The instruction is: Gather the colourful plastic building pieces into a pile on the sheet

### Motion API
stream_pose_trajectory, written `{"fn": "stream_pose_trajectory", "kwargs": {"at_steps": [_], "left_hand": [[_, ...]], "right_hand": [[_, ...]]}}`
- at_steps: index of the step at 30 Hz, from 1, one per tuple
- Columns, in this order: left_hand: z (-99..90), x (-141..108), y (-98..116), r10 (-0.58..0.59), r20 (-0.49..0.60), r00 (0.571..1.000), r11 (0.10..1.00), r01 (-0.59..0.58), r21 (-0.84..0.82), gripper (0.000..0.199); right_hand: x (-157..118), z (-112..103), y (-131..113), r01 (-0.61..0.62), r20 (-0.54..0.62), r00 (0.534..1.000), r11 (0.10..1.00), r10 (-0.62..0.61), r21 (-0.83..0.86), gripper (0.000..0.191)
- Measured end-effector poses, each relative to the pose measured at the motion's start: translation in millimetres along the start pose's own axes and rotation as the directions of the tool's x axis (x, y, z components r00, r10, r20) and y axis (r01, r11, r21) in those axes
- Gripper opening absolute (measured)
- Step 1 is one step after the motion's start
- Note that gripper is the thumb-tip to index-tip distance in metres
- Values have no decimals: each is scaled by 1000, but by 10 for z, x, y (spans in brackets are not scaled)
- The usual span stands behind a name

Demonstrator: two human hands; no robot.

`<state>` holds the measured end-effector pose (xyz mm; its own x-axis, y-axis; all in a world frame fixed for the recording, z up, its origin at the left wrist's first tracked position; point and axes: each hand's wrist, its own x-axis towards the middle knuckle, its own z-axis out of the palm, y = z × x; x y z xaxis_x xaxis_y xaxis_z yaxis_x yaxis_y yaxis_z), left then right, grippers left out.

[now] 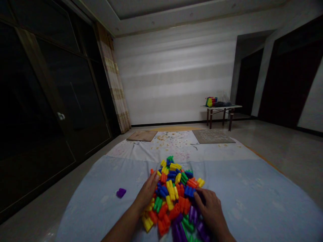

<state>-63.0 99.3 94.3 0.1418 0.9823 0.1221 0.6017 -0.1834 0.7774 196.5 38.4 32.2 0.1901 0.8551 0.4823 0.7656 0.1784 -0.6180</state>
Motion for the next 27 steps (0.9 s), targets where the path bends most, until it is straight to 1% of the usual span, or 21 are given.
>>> {"fn": "stream_pose_trajectory", "kwargs": {"at_steps": [1,2,3,4,5,6,7,9,10,11,13,16,19,22,25,27], "left_hand": [[-7,-23,67,53,17,998,998,-52,-23,58],[-39,-33,90,86,-10,996,996,-86,-17,56],[-94,-34,67,97,-56,994,995,-95,29,54],[-169,-31,-2,91,-133,987,991,-76,110,53],[-257,-27,-109,63,-230,971,972,-8,233,52],[-352,-28,-241,11,-310,951,922,111,371,51],[-446,-39,-384,-36,-352,935,896,186,403,50],[-612,-93,-649,-114,-393,912,856,291,428,49],[-676,-135,-752,-152,-400,904,837,333,434,45],[-725,-181,-829,-178,-403,898,821,361,442,41],[-782,-270,-909,-196,-395,898,810,375,451,34],[-793,-339,-896,-166,-345,924,841,315,440,28],[-734,-304,-783,-136,-298,945,891,248,380,28],[-610,-190,-575,-108,-261,959,944,181,275,39],[-483,-78,-346,-45,-206,977,983,81,167,50],[-437,-61,-274,-11,-222,975,994,34,100,54]], "right_hand": [[1,0,5,1,0,1000,1000,-1,2,36],[2,0,10,1,-2,1000,1000,-1,4,37],[3,0,15,2,-3,1000,1000,-2,5,37],[4,0,19,3,-7,1000,1000,-3,7,37],[6,-1,21,4,-10,1000,1000,-4,7,37],[7,0,21,6,-14,1000,1000,-6,7,38],[9,0,21,9,-17,1000,1000,-8,6,38],[11,3,20,9,-24,1000,1000,-8,1,38],[11,6,20,6,-24,1000,1000,-6,-2,38],[11,8,22,3,-23,1000,1000,-3,-3,38],[9,12,25,-3,-15,1000,1000,3,0,37],[5,9,24,-13,-4,1000,1000,13,11,37],[7,3,18,-15,5,1000,1000,15,12,36],[13,7,25,-8,2,1000,1000,8,3,36],[15,19,45,-3,6,1000,1000,3,9,37],[14,22,53,-11,24,1000,1000,10,23,38]]}}
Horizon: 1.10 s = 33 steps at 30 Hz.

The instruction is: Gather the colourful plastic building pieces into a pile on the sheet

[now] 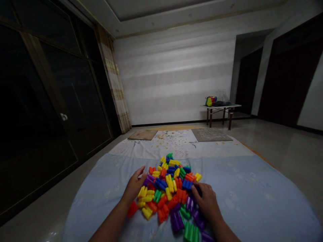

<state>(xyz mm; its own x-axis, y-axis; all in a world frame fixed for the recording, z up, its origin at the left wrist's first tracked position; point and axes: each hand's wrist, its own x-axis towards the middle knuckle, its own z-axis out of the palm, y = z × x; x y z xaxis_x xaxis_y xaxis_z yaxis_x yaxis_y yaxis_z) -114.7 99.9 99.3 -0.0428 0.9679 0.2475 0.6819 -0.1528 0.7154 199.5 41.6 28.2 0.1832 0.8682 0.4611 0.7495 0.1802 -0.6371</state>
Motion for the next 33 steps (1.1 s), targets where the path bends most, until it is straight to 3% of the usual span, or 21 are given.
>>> {"fn": "stream_pose_trajectory", "kwargs": {"at_steps": [3,9,20,24,29,31,33], "left_hand": [[1,-95,-99,-40,-94,995,997,33,-72,57],[-10,-430,-502,-172,-67,983,985,170,-32,66],[-31,-906,-458,48,-29,998,997,-46,65,44],[38,-814,-206,-17,19,1000,999,17,-32,43],[309,-467,229,-54,32,998,941,62,-332,49],[374,-334,263,-56,-13,998,927,47,-372,50],[360,-221,161,-43,-109,993,959,10,-284,50]], "right_hand": [[-5,-3,-10,-16,11,1000,1000,16,19,38],[-9,-5,-48,-16,-20,1000,1000,16,20,33],[-11,-10,-65,-12,-31,999,1000,13,16,30],[-11,-19,-73,-21,-28,999,1000,22,13,29],[-14,-21,-50,-11,-34,999,1000,12,22,29],[-16,-20,-40,-5,-35,999,999,6,33,29],[-17,-14,-27,4,-30,1000,999,-2,49,30]]}}
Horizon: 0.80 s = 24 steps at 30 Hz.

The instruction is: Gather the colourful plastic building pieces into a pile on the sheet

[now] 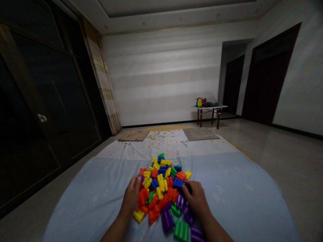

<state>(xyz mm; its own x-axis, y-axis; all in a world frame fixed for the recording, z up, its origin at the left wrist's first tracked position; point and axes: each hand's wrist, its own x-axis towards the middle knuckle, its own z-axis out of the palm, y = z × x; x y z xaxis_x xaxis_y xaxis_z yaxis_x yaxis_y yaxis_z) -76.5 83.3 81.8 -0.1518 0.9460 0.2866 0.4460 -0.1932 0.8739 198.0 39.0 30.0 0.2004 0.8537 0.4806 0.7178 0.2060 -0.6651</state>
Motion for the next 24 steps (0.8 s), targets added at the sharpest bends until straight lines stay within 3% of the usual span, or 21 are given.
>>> {"fn": "stream_pose_trajectory", "kwargs": {"at_steps": [2,7,9,11,12,14,18,24], "left_hand": [[-137,103,-174,59,-103,993,961,-29,275,52],[-639,165,-626,18,-116,993,860,43,508,50],[-784,109,-731,-60,-61,996,630,85,772,47],[-875,46,-789,-120,7,993,418,44,908,48],[-903,20,-803,-137,27,990,368,26,929,49],[-937,-18,-814,-150,20,989,354,35,935,49],[-961,-39,-815,-151,-41,988,418,101,903,52],[-1053,37,-826,-66,-32,997,496,61,866,48]], "right_hand": [[3,11,17,7,0,1000,1000,-7,12,31],[22,44,72,16,-16,1000,1000,-16,22,34],[23,49,85,21,-12,1000,999,-21,28,35],[12,49,85,28,1,1000,999,-28,28,38],[1,46,81,33,12,999,999,-33,25,39],[-29,36,68,45,45,998,999,-45,17,43],[-84,14,54,50,115,992,999,-51,13,47],[-97,35,83,9,42,999,1000,-10,20,48]]}}
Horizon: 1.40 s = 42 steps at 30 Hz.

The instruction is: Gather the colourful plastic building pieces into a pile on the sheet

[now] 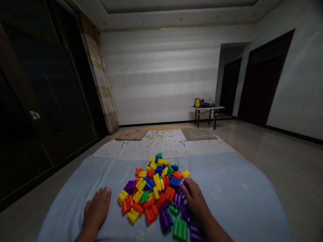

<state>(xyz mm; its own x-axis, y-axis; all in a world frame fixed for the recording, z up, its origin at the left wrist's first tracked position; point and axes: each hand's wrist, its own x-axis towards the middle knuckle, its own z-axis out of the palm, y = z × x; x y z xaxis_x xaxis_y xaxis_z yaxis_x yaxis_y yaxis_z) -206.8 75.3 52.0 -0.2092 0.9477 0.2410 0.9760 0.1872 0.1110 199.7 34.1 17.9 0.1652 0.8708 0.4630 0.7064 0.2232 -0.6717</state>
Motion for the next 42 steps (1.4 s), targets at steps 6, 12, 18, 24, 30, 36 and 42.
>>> {"fn": "stream_pose_trajectory", "kwargs": {"at_steps": [6,12,18,24,30,36,42], "left_hand": [[-95,13,-286,-139,-107,984,989,143,25,51],[-44,-101,-534,-232,-17,973,971,233,62,52],[58,-130,-660,-249,-15,968,967,249,45,56],[-126,40,-223,-395,61,917,918,397,-12,70],[-123,160,551,-115,-127,985,988,100,-119,56],[197,74,735,140,-185,973,978,-166,-129,46],[262,44,651,218,-101,971,973,-224,-50,47]], "right_hand": [[-70,25,124,-17,-36,999,991,12,-130,50],[-123,-29,289,-25,-28,999,987,21,-157,65],[-138,-65,269,-61,-62,997,993,55,-101,68],[-103,-97,181,-64,-78,995,995,58,-77,64],[-50,-118,60,-68,-48,997,998,67,-15,59],[344,-154,15,-113,-11,994,993,112,-44,59],[756,2,-11,-189,65,978,976,197,-111,58]]}}
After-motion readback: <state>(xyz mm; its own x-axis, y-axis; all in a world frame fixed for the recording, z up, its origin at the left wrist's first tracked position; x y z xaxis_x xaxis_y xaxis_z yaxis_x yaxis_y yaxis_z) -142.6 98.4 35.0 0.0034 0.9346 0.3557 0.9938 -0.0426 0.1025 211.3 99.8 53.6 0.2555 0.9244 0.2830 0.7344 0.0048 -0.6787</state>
